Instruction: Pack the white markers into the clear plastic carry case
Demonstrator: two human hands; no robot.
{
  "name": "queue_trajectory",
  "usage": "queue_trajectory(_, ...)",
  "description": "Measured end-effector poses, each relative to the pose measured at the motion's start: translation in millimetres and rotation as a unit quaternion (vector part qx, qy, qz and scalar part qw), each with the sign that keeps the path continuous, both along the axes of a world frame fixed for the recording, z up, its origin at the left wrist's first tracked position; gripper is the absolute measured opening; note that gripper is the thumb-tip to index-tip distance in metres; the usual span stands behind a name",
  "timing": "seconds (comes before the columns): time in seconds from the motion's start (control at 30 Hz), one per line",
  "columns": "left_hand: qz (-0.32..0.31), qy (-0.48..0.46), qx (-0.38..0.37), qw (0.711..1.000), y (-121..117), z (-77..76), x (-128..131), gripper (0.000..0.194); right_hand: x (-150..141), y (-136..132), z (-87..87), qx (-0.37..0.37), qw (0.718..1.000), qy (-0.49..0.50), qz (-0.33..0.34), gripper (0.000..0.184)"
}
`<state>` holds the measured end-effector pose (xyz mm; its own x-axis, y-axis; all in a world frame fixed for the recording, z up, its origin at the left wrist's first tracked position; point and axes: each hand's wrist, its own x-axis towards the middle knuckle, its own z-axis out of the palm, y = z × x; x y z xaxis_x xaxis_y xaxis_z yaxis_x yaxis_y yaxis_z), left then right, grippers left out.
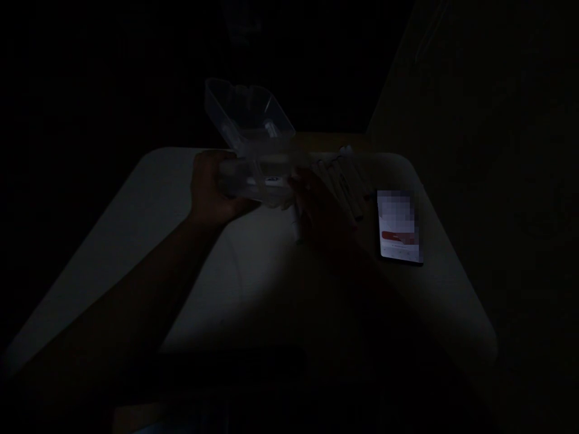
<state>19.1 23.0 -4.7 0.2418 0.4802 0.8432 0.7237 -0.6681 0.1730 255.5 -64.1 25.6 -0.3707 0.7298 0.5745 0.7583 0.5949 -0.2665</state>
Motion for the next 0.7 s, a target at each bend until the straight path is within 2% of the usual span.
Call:
queue_trajectory(0.17, 0.005, -0.006, -0.021, 1.0, 4, -2.5, -2, 0.081, 9, -1, 9.4, 0.017, 0.989, 0.006, -0.147, 0.042)
queue_trajectory(0.3, -0.001, -0.004, -0.038, 0.999, 4, -2.6, -3, 0.079, 21, 7, 1.6, -0.054, 0.967, -0.095, -0.23, 0.039)
queue_trajectory(0.4, 0.0, -0.003, -0.03, 1.0, 3, -2.3, -2, 0.077, 25, 12, -3.8, -0.1, 0.951, -0.137, -0.259, 0.038)
queue_trajectory(0.53, 0.005, 0.0, 0.019, 1.0, 3, -1.8, -1, 0.08, 25, 14, -4.9, -0.13, 0.938, -0.149, -0.286, 0.032)
queue_trajectory(0.7, 0.017, -0.001, 0.014, 1.0, 0, -0.4, 0, 0.075, 26, 15, -5.1, -0.115, 0.937, -0.166, -0.285, 0.03)
